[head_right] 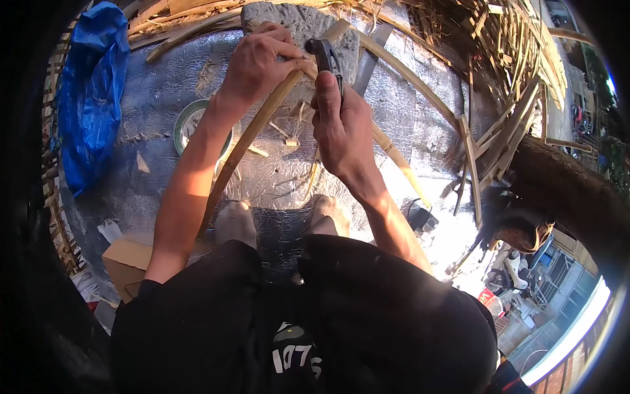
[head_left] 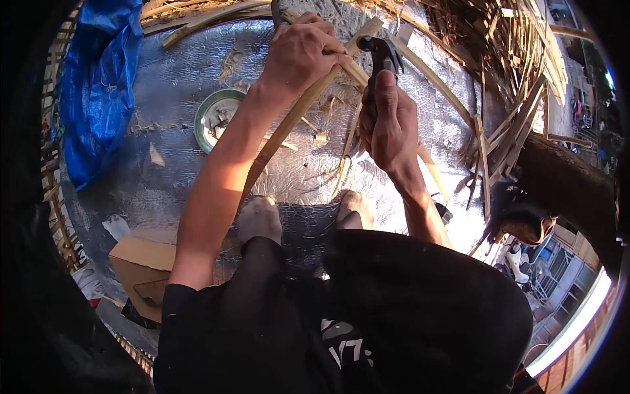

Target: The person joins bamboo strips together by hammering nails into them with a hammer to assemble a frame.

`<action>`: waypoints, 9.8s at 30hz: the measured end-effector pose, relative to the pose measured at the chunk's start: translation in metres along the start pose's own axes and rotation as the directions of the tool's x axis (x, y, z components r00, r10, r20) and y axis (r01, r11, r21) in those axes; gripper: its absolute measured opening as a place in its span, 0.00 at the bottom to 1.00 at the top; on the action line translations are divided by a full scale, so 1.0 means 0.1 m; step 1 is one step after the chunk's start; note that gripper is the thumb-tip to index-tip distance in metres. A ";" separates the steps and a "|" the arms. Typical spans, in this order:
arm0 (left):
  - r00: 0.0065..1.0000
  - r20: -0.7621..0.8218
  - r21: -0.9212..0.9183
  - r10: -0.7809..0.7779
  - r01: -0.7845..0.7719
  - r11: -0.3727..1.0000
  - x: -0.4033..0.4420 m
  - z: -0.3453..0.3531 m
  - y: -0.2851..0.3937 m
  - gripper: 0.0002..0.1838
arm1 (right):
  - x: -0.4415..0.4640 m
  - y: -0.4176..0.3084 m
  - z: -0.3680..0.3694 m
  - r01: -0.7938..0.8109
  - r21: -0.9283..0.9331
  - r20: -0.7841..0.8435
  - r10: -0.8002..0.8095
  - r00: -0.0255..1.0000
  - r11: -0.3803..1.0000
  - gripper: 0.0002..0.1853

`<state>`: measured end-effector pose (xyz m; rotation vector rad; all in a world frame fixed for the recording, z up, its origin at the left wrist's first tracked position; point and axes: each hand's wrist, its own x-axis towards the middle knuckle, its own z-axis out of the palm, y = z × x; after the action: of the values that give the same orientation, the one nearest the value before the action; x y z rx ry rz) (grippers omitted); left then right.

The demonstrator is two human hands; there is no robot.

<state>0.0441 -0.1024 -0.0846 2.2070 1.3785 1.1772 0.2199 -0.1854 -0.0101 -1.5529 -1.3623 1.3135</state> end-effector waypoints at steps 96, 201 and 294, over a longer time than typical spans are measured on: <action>0.979 0.086 0.187 -0.186 0.167 0.968 -0.22 -0.07 0.09 0.36 | -0.03 0.04 0.01 0.134 -0.590 -0.048 -0.200 0.979 0.797 0.13; 0.812 -0.106 -0.097 -0.574 0.566 0.819 -0.78 -0.50 0.52 0.29 | -0.48 0.17 -0.52 -0.004 -0.401 -0.205 -0.086 0.975 0.916 0.18; 0.976 0.193 0.428 -0.105 0.012 0.904 -0.24 -0.19 -0.09 0.25 | 0.28 0.13 -0.22 -0.027 -0.524 -0.062 -0.006 0.998 0.851 0.24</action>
<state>0.0190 -0.1212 -0.0895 2.4641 1.7210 0.6341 0.2428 -0.1584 -0.0239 -1.9372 -1.7747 0.9229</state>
